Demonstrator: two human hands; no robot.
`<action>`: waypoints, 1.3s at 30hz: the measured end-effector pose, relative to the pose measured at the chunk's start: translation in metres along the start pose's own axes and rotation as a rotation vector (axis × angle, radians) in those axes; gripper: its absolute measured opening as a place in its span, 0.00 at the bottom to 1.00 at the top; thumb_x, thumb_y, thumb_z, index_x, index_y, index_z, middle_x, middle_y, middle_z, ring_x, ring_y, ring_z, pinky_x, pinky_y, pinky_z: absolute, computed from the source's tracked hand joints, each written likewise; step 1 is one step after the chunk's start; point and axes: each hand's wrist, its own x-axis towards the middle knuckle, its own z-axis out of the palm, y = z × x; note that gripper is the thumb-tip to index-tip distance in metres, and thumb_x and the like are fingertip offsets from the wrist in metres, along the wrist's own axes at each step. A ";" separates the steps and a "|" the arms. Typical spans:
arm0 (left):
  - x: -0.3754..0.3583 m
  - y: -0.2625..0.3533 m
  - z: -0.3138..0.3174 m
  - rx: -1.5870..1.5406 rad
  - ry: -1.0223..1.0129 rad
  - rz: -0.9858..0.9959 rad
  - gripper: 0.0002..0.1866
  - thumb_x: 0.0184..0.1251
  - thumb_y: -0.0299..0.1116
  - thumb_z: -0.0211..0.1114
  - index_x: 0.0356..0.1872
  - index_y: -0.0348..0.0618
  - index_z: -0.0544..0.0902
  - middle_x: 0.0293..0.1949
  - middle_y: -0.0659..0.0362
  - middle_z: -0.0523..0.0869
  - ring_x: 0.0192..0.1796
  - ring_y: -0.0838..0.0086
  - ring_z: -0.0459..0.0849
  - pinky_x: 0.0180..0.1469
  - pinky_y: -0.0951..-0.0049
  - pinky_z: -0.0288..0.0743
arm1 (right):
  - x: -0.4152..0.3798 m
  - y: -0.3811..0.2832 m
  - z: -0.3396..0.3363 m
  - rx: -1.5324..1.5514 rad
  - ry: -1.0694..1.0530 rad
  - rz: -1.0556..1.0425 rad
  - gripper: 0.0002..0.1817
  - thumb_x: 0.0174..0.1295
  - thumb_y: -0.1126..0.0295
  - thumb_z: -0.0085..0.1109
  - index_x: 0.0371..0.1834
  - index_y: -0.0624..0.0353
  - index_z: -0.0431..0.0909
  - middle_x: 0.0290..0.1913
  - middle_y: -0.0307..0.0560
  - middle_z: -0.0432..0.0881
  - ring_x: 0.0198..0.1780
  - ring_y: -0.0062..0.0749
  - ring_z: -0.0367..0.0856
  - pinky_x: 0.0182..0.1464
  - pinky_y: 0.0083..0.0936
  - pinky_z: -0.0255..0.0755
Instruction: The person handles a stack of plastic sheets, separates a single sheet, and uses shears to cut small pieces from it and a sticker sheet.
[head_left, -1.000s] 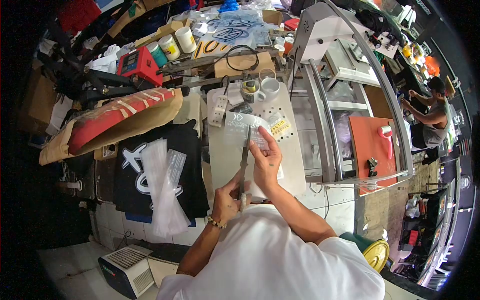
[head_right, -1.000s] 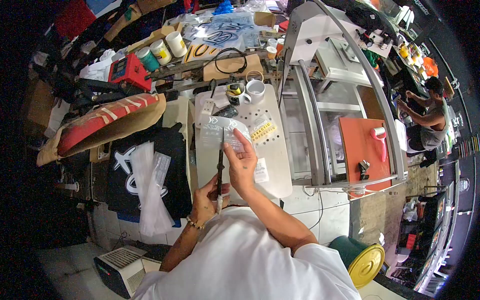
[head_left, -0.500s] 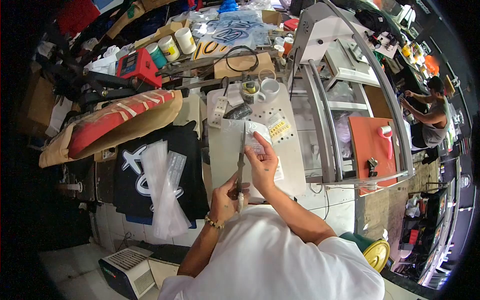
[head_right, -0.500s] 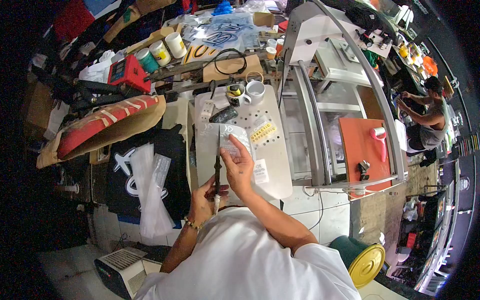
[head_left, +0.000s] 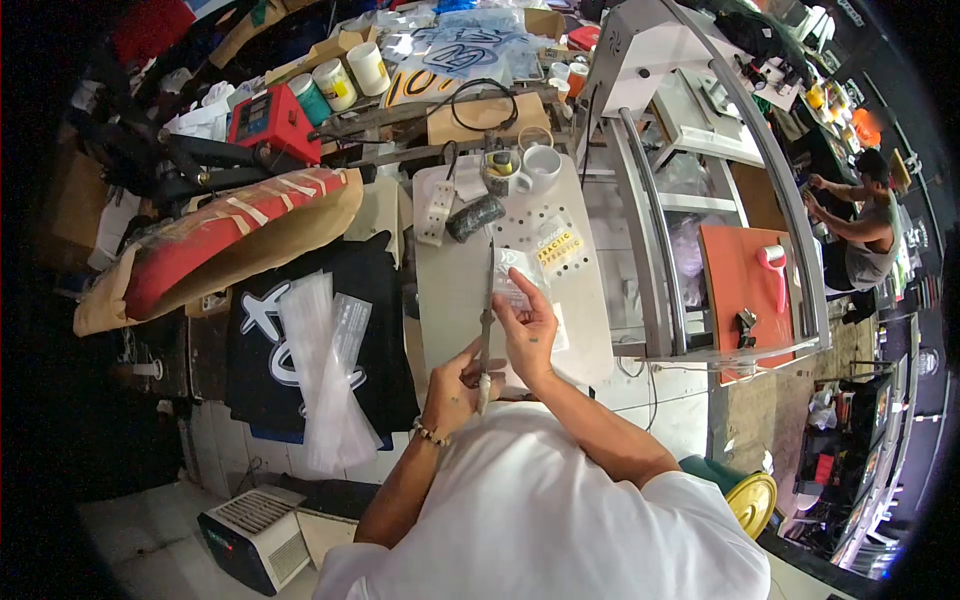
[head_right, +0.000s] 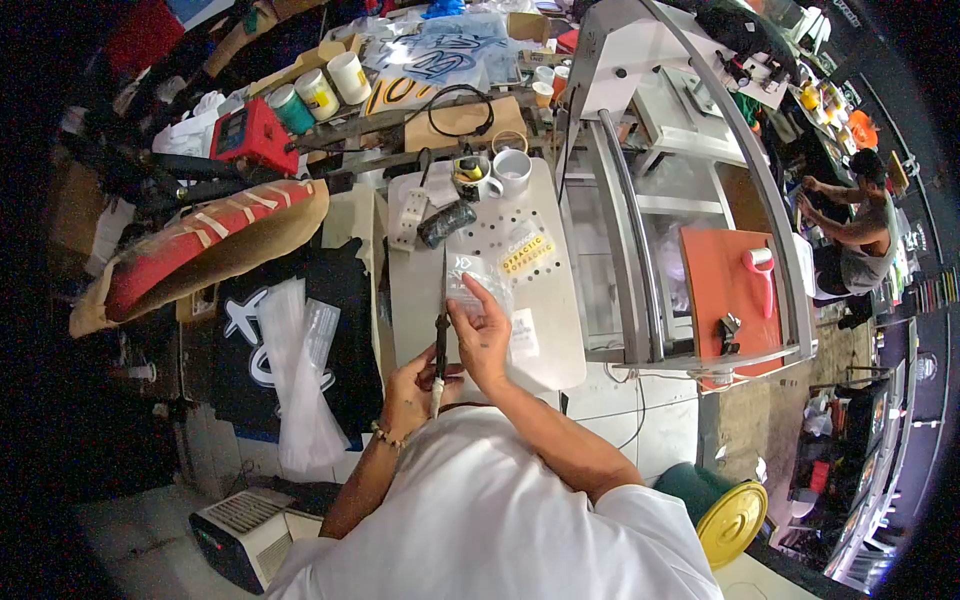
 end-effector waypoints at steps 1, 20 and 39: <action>-0.002 0.003 0.001 -0.002 -0.001 -0.007 0.39 0.58 0.24 0.73 0.71 0.33 0.65 0.48 0.49 0.88 0.46 0.71 0.88 0.50 0.72 0.83 | -0.004 0.001 -0.001 -0.013 0.006 0.025 0.26 0.64 0.78 0.65 0.67 0.61 0.73 0.26 0.25 0.76 0.22 0.03 0.60 0.22 0.09 0.54; -0.001 -0.070 -0.014 -0.261 0.018 -0.408 0.28 0.57 0.26 0.74 0.60 0.33 0.77 0.44 0.53 0.87 0.38 0.71 0.88 0.38 0.76 0.84 | -0.026 0.099 -0.035 -0.510 0.003 0.117 0.24 0.59 0.74 0.67 0.61 0.58 0.79 0.23 0.31 0.74 0.24 0.15 0.65 0.29 0.18 0.66; 0.037 -0.091 0.008 1.194 -0.011 0.087 0.18 0.53 0.35 0.73 0.40 0.41 0.74 0.31 0.46 0.85 0.34 0.47 0.86 0.37 0.50 0.80 | -0.042 -0.030 -0.118 0.043 0.109 0.012 0.32 0.59 0.84 0.65 0.68 0.66 0.68 0.51 0.47 0.82 0.44 0.19 0.81 0.48 0.16 0.76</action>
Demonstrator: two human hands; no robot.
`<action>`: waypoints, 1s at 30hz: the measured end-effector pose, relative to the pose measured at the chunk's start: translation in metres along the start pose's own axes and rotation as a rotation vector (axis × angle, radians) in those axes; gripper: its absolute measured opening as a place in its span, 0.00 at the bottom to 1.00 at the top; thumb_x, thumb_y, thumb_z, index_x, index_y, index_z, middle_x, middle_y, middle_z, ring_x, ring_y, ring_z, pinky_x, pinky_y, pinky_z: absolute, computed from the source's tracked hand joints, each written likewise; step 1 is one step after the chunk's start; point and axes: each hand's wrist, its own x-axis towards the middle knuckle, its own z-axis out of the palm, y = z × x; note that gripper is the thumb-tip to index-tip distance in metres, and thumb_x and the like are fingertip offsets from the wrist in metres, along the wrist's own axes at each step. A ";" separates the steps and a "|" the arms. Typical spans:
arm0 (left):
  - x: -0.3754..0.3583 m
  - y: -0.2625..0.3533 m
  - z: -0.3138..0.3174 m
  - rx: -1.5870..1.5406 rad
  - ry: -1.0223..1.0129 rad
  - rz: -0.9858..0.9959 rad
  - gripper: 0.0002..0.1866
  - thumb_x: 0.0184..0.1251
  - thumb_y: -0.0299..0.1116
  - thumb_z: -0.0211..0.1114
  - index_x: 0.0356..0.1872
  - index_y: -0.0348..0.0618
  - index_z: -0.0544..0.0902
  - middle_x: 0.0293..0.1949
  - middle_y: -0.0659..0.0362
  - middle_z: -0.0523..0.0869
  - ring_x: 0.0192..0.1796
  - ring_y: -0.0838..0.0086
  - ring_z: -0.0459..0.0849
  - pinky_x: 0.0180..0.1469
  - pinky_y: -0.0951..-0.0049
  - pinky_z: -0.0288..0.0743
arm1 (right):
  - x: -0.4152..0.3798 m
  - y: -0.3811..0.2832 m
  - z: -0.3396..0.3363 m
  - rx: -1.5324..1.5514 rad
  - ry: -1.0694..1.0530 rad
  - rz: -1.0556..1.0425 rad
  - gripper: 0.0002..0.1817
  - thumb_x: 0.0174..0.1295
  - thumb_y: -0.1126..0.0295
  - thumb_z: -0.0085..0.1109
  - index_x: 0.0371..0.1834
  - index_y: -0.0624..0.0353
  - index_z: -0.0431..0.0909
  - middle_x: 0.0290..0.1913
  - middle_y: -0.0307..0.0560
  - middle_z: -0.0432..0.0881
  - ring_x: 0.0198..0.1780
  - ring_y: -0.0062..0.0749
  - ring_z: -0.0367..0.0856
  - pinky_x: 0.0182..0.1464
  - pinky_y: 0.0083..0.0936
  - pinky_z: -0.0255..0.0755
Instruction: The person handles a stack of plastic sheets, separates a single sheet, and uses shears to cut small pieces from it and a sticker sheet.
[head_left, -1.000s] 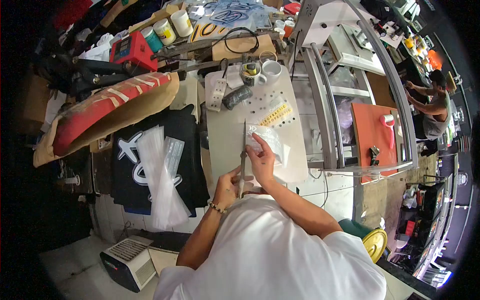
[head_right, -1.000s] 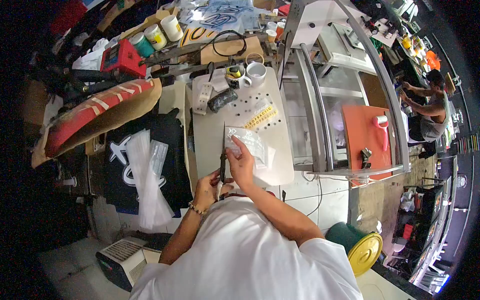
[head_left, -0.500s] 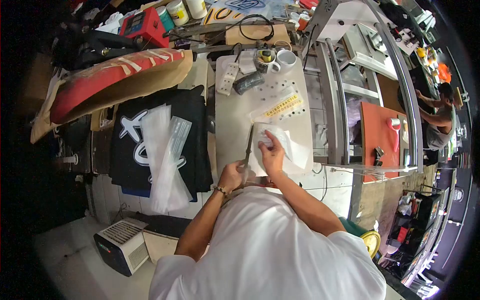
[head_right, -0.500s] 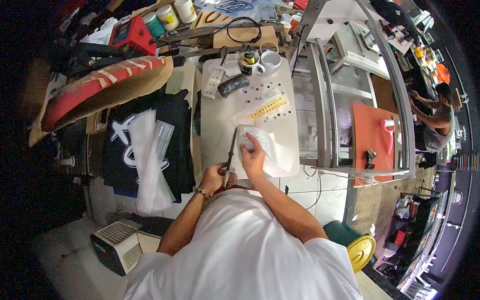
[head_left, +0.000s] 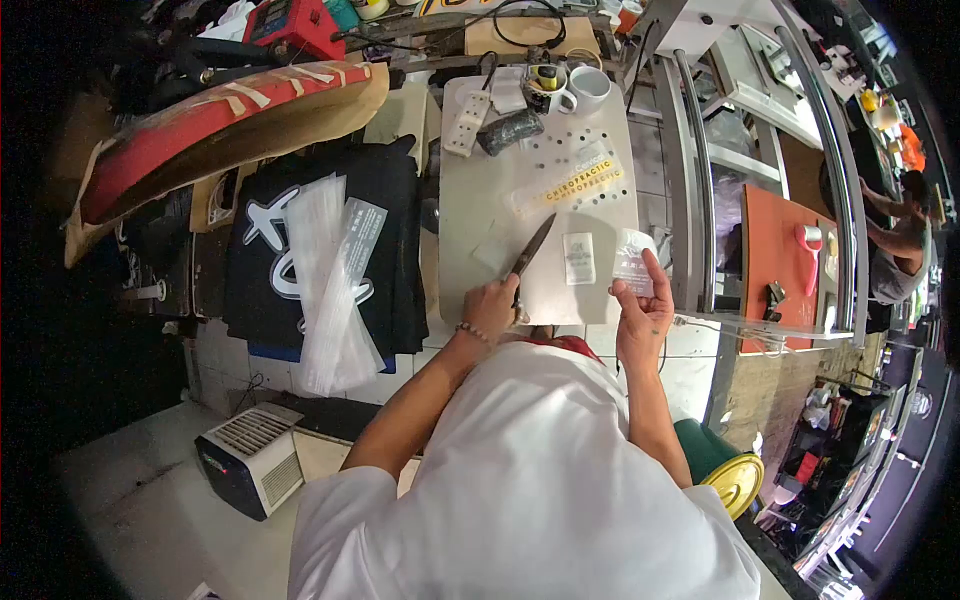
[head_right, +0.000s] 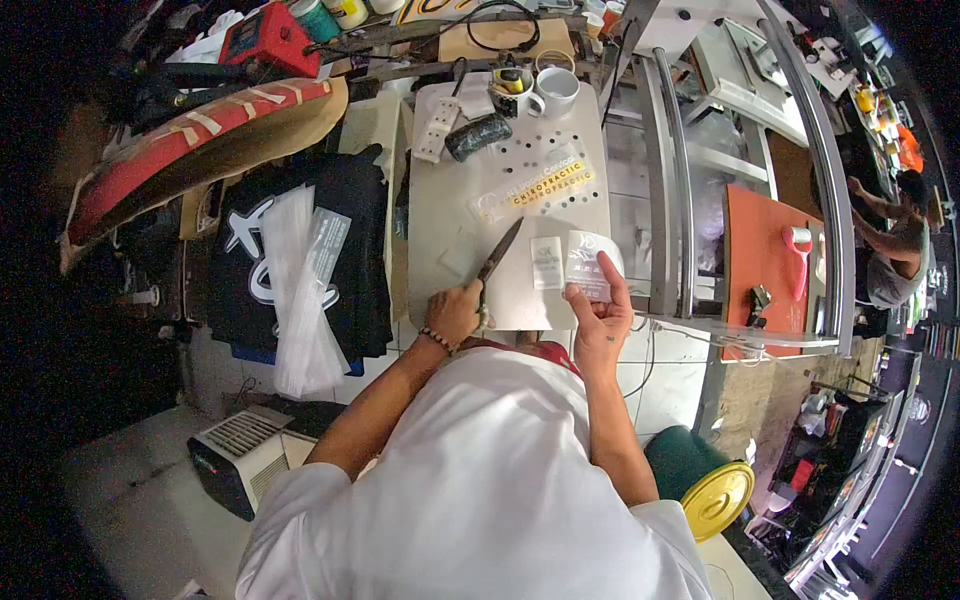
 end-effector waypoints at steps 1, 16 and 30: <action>0.002 0.002 0.003 0.007 -0.008 0.001 0.18 0.53 0.35 0.73 0.40 0.41 0.74 0.31 0.46 0.85 0.34 0.47 0.86 0.37 0.50 0.80 | -0.002 -0.001 -0.001 -0.013 -0.026 0.013 0.33 0.59 0.85 0.65 0.69 0.65 0.67 0.53 0.47 0.81 0.46 0.20 0.81 0.49 0.16 0.76; 0.041 -0.015 0.003 0.017 0.515 -0.140 0.27 0.51 0.41 0.76 0.53 0.42 0.82 0.44 0.48 0.79 0.48 0.51 0.77 0.54 0.55 0.72 | 0.018 -0.013 -0.026 -0.003 -0.205 0.097 0.37 0.58 0.88 0.61 0.73 0.65 0.62 0.63 0.53 0.74 0.52 0.29 0.82 0.51 0.26 0.81; -0.050 -0.048 0.057 -0.440 0.601 -0.535 0.14 0.59 0.34 0.75 0.40 0.36 0.84 0.26 0.60 0.80 0.27 0.76 0.74 0.33 0.73 0.71 | 0.046 -0.012 -0.069 -0.098 -0.271 0.193 0.33 0.62 0.83 0.60 0.72 0.63 0.64 0.59 0.51 0.78 0.50 0.25 0.82 0.56 0.23 0.77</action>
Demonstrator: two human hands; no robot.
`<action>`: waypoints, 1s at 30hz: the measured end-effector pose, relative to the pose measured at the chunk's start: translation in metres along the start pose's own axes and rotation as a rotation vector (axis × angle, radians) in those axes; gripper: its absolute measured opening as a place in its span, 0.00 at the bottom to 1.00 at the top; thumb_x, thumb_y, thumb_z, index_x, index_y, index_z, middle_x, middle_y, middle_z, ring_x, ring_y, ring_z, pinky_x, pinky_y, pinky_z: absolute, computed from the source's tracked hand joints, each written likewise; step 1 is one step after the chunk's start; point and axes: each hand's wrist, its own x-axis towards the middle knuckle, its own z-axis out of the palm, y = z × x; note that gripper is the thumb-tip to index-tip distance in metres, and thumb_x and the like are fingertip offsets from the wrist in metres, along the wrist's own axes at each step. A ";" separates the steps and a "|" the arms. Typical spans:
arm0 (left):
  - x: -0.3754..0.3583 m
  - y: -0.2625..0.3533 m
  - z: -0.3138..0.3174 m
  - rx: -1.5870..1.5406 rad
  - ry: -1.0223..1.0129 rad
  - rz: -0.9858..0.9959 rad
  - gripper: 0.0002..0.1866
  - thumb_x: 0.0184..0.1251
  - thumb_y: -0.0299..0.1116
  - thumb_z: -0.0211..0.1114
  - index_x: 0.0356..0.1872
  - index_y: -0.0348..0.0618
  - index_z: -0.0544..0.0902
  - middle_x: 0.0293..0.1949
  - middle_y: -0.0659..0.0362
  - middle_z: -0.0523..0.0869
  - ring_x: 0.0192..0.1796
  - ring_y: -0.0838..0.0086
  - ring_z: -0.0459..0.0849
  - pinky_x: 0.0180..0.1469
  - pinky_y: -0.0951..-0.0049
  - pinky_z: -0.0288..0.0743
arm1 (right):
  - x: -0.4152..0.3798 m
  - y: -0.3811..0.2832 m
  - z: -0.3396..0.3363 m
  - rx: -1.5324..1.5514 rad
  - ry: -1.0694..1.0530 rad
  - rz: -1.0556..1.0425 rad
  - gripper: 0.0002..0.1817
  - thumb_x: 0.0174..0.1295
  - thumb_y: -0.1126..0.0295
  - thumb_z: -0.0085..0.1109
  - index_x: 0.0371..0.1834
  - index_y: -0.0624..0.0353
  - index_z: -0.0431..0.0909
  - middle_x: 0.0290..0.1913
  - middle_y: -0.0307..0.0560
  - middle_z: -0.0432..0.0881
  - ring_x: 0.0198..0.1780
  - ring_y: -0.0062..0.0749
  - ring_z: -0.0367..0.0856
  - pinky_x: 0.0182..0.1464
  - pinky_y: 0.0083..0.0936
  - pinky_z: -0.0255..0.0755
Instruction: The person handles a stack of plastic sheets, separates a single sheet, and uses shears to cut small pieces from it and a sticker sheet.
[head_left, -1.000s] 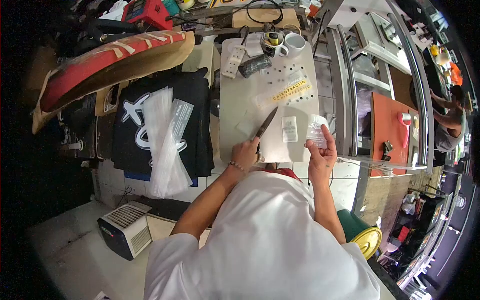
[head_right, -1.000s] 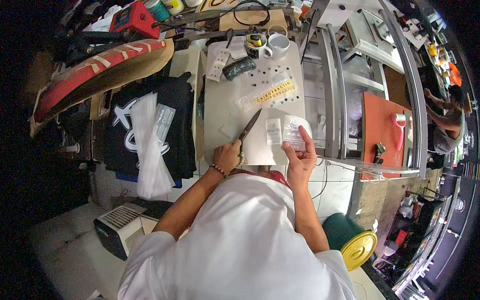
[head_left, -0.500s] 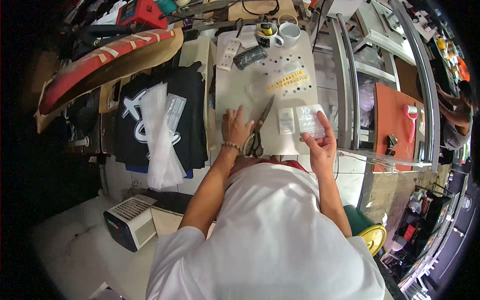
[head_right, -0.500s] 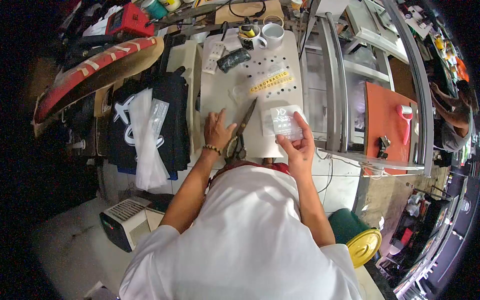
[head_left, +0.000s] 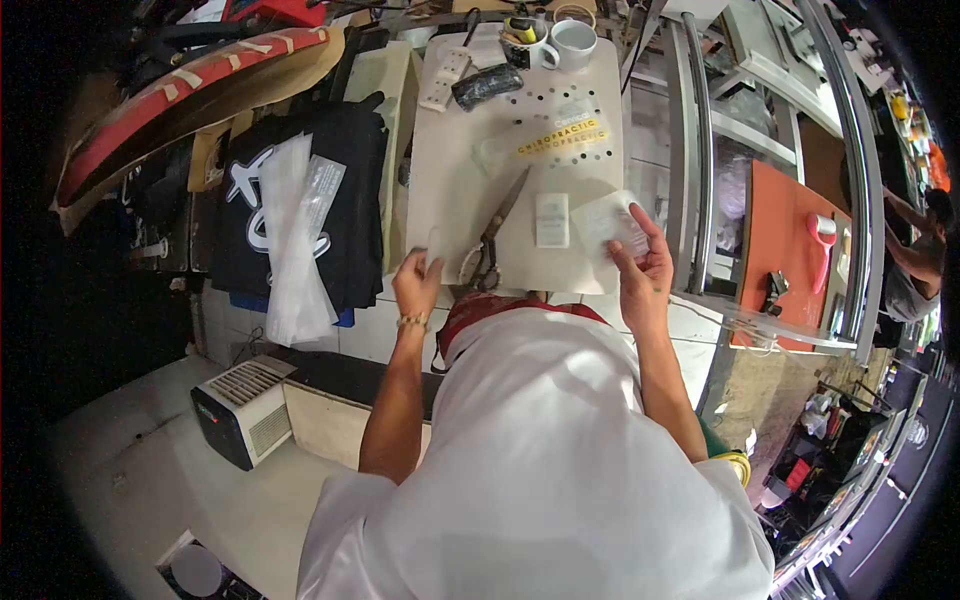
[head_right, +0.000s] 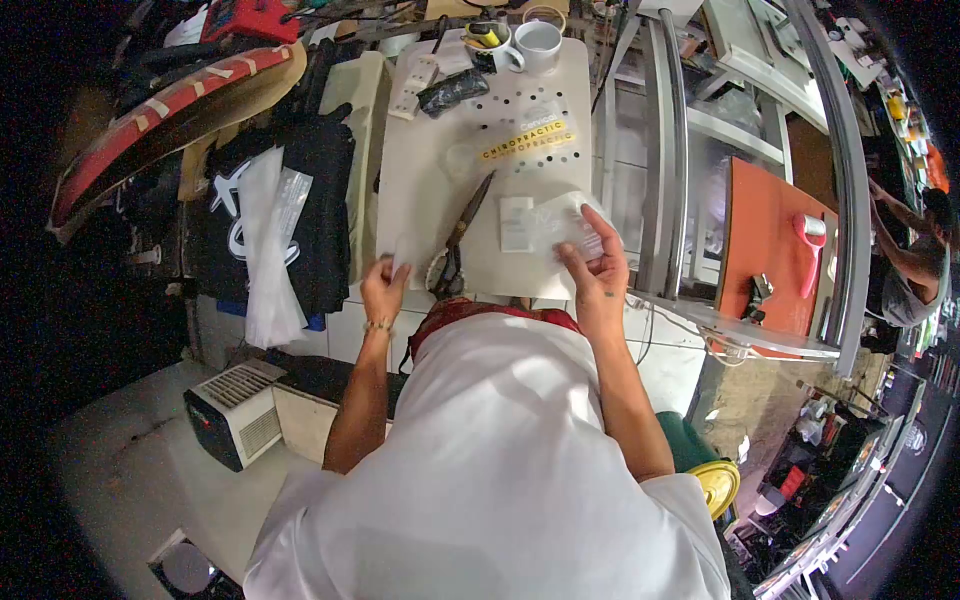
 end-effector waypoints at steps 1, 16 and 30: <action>-0.016 0.000 -0.007 -0.027 0.020 -0.037 0.13 0.61 0.35 0.75 0.39 0.36 0.84 0.24 0.62 0.79 0.27 0.80 0.72 0.31 0.76 0.70 | 0.000 -0.001 -0.002 -0.002 -0.002 -0.001 0.33 0.62 0.83 0.60 0.72 0.63 0.64 0.59 0.51 0.78 0.50 0.25 0.82 0.56 0.23 0.77; 0.041 0.083 -0.010 -0.216 -0.007 0.226 0.19 0.58 0.27 0.74 0.50 0.35 0.82 0.33 0.58 0.86 0.33 0.78 0.82 0.37 0.76 0.76 | 0.013 0.006 -0.002 0.017 0.038 -0.030 0.26 0.66 0.77 0.61 0.68 0.66 0.70 0.61 0.49 0.79 0.52 0.20 0.79 0.55 0.19 0.73; 0.157 0.100 0.039 0.133 0.150 0.443 0.27 0.52 0.38 0.77 0.52 0.40 0.79 0.43 0.49 0.86 0.45 0.54 0.84 0.49 0.57 0.78 | -0.019 0.025 0.039 0.101 0.261 -0.140 0.29 0.63 0.83 0.60 0.69 0.68 0.68 0.55 0.48 0.81 0.50 0.23 0.81 0.55 0.21 0.76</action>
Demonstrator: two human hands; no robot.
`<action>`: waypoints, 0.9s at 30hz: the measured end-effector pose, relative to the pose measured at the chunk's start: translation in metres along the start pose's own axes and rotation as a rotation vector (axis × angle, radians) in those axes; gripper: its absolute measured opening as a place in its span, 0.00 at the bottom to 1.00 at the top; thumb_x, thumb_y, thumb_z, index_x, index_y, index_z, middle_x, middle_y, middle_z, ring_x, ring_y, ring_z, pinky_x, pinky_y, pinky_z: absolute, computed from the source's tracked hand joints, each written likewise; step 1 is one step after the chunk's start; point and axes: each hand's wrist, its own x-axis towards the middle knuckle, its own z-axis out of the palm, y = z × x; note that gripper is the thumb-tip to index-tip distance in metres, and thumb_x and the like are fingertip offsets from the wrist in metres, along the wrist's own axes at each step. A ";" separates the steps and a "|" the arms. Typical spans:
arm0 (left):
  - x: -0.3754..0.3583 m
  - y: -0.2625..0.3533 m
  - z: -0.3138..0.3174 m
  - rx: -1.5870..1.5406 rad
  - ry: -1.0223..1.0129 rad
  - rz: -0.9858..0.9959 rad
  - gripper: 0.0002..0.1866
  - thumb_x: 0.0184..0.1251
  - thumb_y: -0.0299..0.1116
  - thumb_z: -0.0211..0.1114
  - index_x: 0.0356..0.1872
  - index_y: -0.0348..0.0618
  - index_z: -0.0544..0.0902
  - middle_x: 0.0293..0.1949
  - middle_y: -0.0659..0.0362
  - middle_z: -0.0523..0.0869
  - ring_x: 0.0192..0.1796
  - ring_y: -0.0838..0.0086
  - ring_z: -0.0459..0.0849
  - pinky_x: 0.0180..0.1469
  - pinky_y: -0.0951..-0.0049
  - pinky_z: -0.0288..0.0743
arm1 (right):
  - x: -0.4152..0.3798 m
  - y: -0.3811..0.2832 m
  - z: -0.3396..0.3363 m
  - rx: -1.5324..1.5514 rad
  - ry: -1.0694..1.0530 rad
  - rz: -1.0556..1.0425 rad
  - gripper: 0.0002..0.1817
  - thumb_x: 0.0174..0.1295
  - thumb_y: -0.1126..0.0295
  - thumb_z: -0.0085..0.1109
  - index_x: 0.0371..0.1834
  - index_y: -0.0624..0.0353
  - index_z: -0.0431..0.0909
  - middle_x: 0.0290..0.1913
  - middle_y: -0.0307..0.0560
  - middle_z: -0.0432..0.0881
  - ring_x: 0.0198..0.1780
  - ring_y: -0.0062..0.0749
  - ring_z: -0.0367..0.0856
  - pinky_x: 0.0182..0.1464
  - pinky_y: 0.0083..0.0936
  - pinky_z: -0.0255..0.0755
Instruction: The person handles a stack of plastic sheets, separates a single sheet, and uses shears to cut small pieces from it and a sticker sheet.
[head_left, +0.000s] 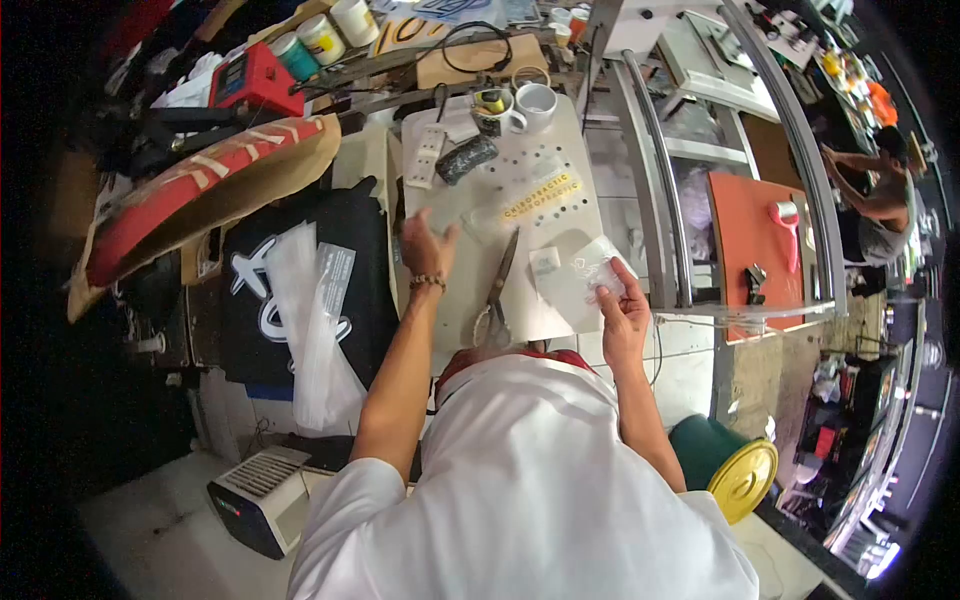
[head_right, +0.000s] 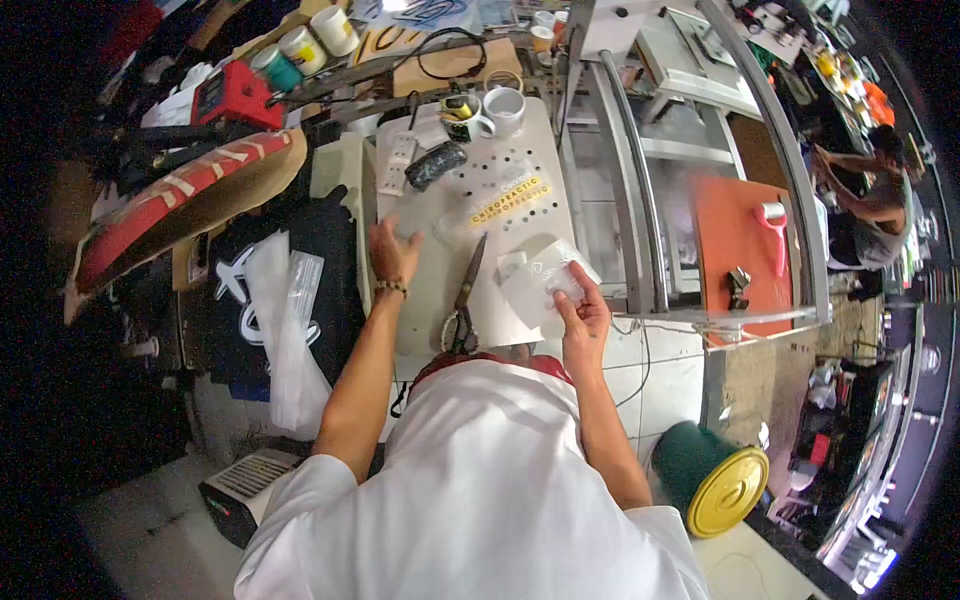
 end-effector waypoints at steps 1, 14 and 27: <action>-0.007 0.016 -0.007 -0.144 -0.160 -0.032 0.22 0.54 0.36 0.75 0.48 0.40 0.81 0.40 0.49 0.86 0.43 0.54 0.85 0.47 0.58 0.79 | -0.004 0.003 0.000 0.052 0.015 0.003 0.29 0.63 0.84 0.59 0.69 0.68 0.67 0.55 0.49 0.81 0.51 0.23 0.81 0.56 0.21 0.75; -0.095 0.095 -0.009 -1.079 -1.187 -0.453 0.16 0.72 0.42 0.64 0.50 0.41 0.78 0.44 0.60 0.85 0.44 0.77 0.83 0.47 0.75 0.78 | -0.036 -0.005 0.000 0.059 0.250 -0.164 0.32 0.64 0.83 0.61 0.72 0.63 0.62 0.59 0.50 0.78 0.53 0.28 0.81 0.57 0.27 0.78; -0.057 0.052 -0.076 -1.053 -0.896 -0.318 0.07 0.67 0.27 0.68 0.43 0.36 0.84 0.35 0.59 0.88 0.32 0.80 0.85 0.33 0.78 0.80 | -0.013 -0.012 -0.001 0.120 0.303 -0.221 0.26 0.64 0.79 0.63 0.65 0.62 0.69 0.53 0.47 0.82 0.44 0.24 0.83 0.47 0.22 0.78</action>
